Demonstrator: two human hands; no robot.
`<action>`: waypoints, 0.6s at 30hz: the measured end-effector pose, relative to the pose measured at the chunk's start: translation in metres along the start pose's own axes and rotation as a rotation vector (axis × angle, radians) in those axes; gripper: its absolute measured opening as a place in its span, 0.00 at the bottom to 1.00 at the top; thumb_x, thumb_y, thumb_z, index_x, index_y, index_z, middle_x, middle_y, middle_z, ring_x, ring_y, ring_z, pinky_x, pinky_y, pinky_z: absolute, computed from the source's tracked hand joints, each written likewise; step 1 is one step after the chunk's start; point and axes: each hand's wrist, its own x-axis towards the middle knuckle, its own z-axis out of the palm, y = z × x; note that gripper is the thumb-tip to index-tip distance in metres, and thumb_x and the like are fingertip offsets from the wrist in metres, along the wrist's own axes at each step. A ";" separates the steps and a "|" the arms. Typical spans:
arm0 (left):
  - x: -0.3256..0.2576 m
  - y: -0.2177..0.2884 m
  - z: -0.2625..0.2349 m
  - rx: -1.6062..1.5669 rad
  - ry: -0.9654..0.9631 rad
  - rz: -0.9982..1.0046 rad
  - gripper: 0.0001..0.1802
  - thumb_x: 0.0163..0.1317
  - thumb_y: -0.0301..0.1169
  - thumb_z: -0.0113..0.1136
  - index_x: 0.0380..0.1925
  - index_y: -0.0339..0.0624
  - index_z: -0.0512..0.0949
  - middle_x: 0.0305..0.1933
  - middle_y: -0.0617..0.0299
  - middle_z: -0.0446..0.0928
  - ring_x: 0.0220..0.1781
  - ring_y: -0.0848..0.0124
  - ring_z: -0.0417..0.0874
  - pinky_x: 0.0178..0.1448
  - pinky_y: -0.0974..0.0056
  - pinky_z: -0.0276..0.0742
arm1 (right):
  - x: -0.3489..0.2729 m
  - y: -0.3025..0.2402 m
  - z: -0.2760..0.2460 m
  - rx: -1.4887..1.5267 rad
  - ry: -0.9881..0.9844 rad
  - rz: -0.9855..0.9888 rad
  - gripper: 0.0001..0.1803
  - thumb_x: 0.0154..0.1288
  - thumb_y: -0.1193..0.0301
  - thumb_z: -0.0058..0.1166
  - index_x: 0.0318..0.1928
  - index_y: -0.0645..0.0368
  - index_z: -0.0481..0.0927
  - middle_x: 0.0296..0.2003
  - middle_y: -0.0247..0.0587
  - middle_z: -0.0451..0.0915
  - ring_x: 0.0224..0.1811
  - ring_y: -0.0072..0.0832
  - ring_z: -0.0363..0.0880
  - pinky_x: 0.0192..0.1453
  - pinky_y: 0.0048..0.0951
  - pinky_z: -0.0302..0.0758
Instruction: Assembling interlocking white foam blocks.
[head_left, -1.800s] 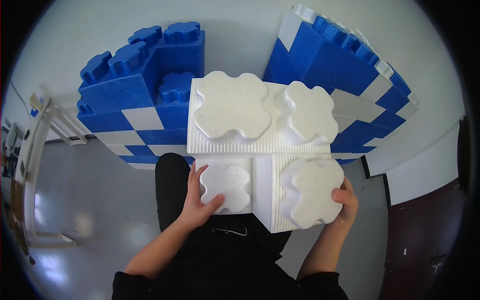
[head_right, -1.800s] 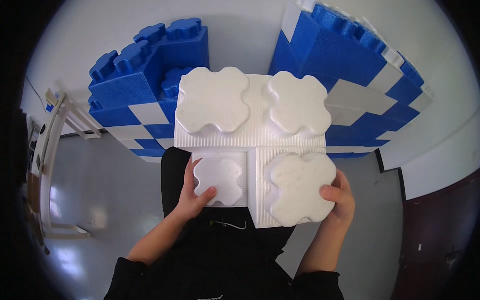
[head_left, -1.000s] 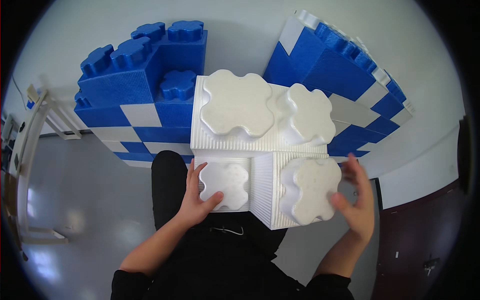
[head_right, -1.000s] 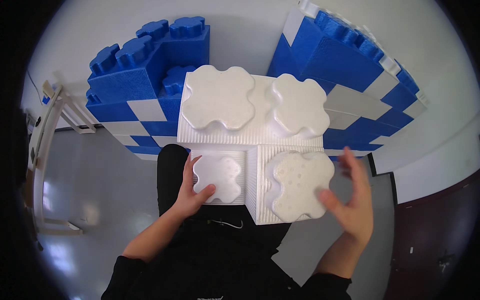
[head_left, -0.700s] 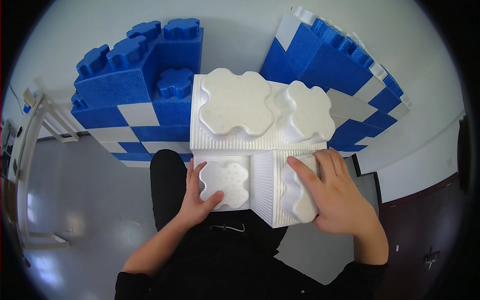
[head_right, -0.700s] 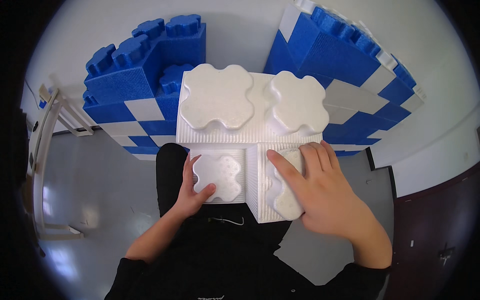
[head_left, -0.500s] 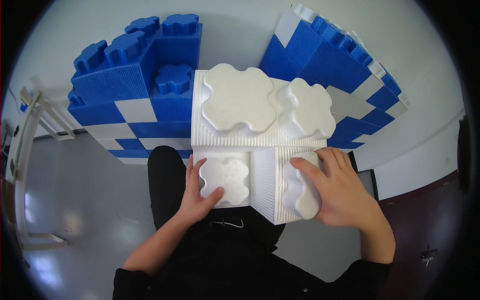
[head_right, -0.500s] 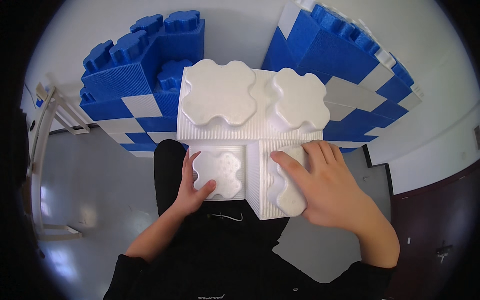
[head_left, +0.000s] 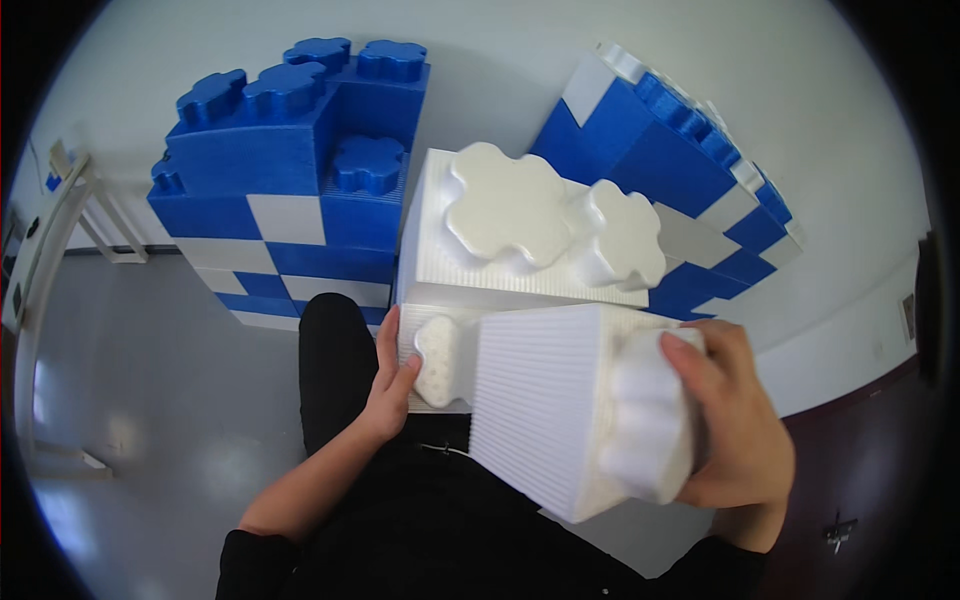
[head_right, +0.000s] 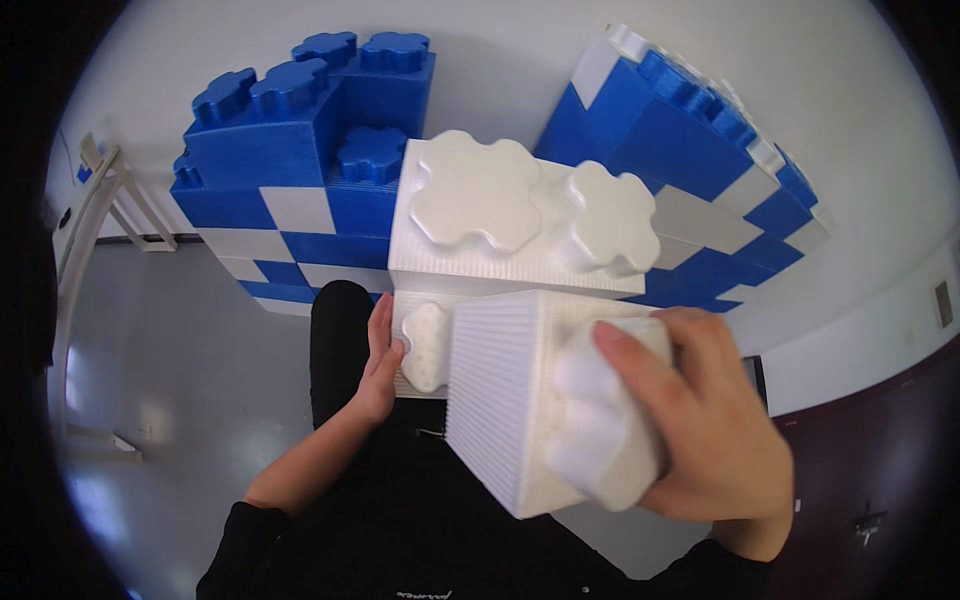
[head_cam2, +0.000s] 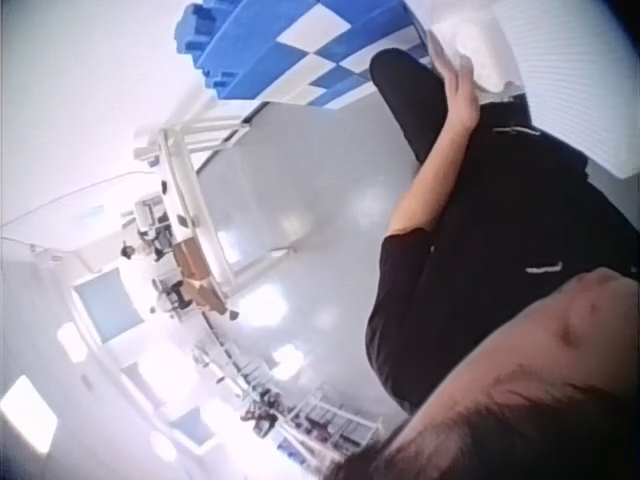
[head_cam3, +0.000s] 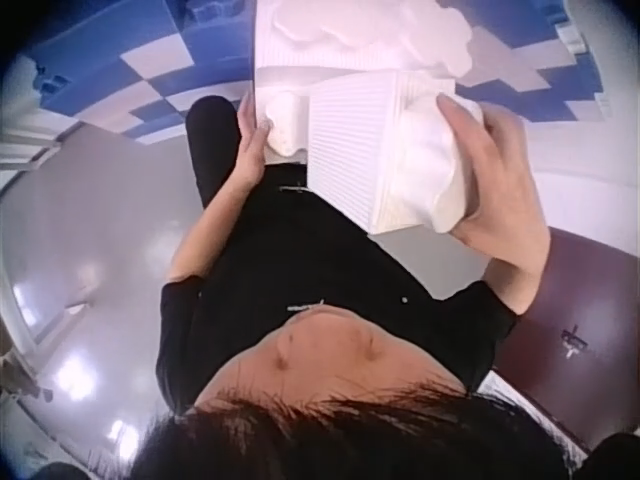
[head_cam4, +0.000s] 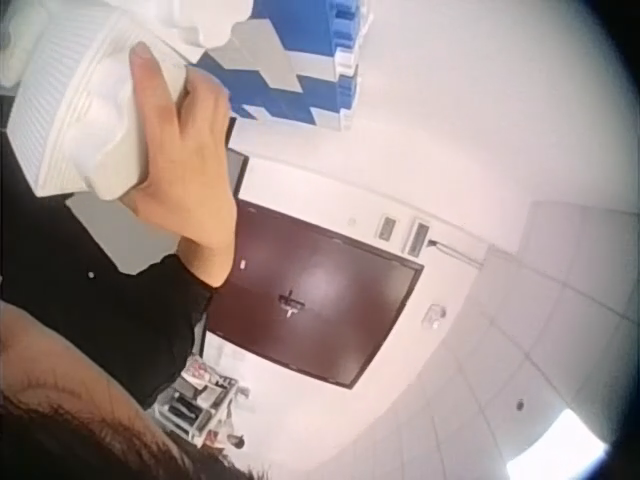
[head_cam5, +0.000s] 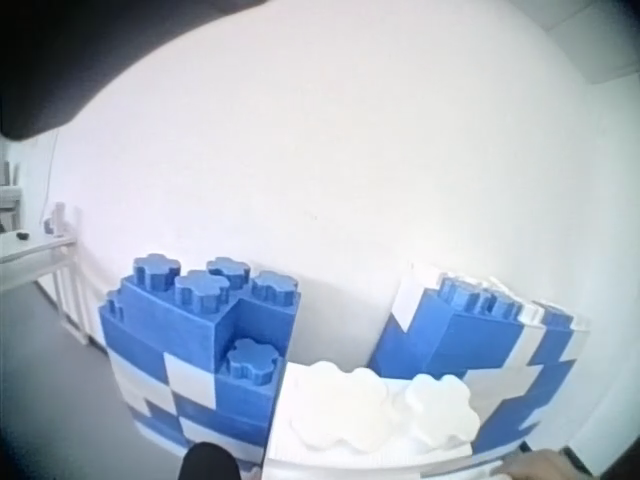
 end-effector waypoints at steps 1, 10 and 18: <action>-0.001 -0.006 -0.003 0.010 0.014 0.005 0.45 0.82 0.46 0.51 0.86 0.37 0.43 0.91 0.42 0.34 0.91 0.49 0.44 0.91 0.51 0.39 | 0.008 -0.002 0.011 0.018 0.004 -0.030 0.55 0.38 0.67 0.82 0.74 0.55 0.76 0.57 0.62 0.72 0.58 0.57 0.75 0.65 0.50 0.74; 0.001 0.008 -0.005 -0.442 -0.117 -0.211 0.50 0.85 0.63 0.26 0.86 0.32 0.32 0.92 0.47 0.41 0.92 0.57 0.45 0.91 0.56 0.38 | 0.073 -0.020 0.065 -0.041 -0.114 -0.196 0.57 0.40 0.70 0.76 0.78 0.52 0.72 0.55 0.61 0.70 0.60 0.58 0.70 0.67 0.54 0.65; -0.002 -0.008 -0.012 -0.467 -0.181 -0.236 0.50 0.85 0.63 0.25 0.86 0.34 0.29 0.92 0.46 0.39 0.92 0.57 0.43 0.91 0.56 0.37 | 0.083 -0.020 0.075 0.010 -0.100 -0.197 0.61 0.35 0.72 0.77 0.78 0.52 0.71 0.57 0.61 0.69 0.61 0.59 0.70 0.67 0.55 0.65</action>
